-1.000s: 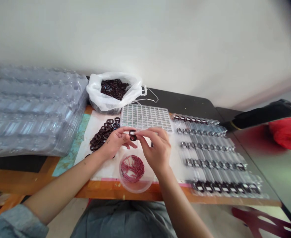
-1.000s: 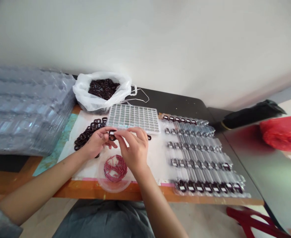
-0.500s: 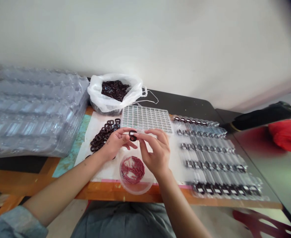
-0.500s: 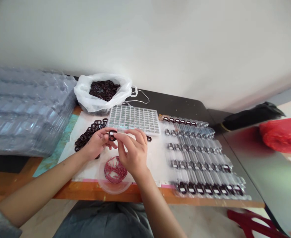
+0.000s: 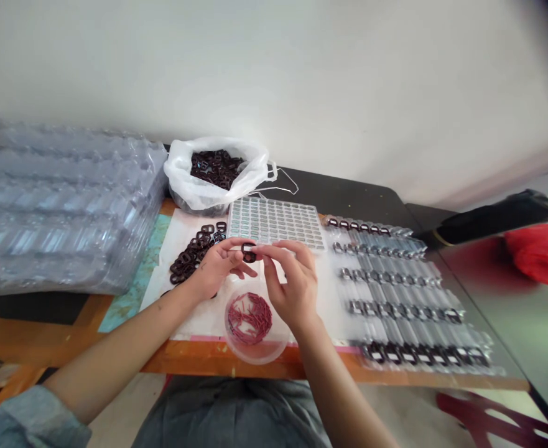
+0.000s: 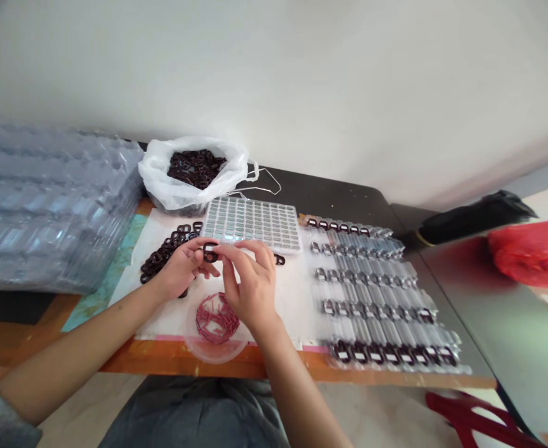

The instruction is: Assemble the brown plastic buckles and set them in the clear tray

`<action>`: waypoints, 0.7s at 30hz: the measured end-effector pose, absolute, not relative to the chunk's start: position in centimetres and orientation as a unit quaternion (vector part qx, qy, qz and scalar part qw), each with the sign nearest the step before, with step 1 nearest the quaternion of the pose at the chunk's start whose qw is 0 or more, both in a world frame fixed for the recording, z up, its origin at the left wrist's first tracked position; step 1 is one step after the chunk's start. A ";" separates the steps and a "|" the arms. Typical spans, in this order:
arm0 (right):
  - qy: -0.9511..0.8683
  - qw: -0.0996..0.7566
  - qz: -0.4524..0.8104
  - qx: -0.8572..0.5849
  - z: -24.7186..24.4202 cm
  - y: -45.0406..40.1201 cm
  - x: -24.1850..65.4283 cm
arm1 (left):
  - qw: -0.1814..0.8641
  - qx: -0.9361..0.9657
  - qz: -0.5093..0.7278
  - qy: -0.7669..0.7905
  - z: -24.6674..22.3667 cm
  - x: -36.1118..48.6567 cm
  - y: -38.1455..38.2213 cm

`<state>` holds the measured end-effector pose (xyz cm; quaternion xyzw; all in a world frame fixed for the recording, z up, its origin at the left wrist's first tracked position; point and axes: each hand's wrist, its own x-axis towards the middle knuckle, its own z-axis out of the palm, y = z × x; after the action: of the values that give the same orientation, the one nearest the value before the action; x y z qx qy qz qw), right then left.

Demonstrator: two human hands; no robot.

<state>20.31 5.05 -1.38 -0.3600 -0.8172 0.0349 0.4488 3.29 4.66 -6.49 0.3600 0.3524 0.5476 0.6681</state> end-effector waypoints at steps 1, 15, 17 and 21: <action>-0.819 0.445 0.033 -0.359 -1.4 5.1 20.3 | 0.668 0.360 0.547 0.354 -6.6 3.3 4.7; -0.825 0.442 0.031 -0.350 -1.5 4.9 20.1 | 0.671 0.346 0.556 0.348 -6.2 3.4 4.7; -0.824 0.447 0.035 -0.348 -1.5 4.9 20.1 | 0.673 0.345 0.557 0.343 -6.2 3.4 4.7; -0.834 0.440 0.033 -0.330 -1.5 4.8 20.0 | 0.672 0.335 0.560 0.350 -6.2 3.4 4.7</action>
<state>20.00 4.84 -1.50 -0.3298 -0.8344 0.0328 0.4403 3.42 4.69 -6.17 0.3348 0.3502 0.5599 0.6721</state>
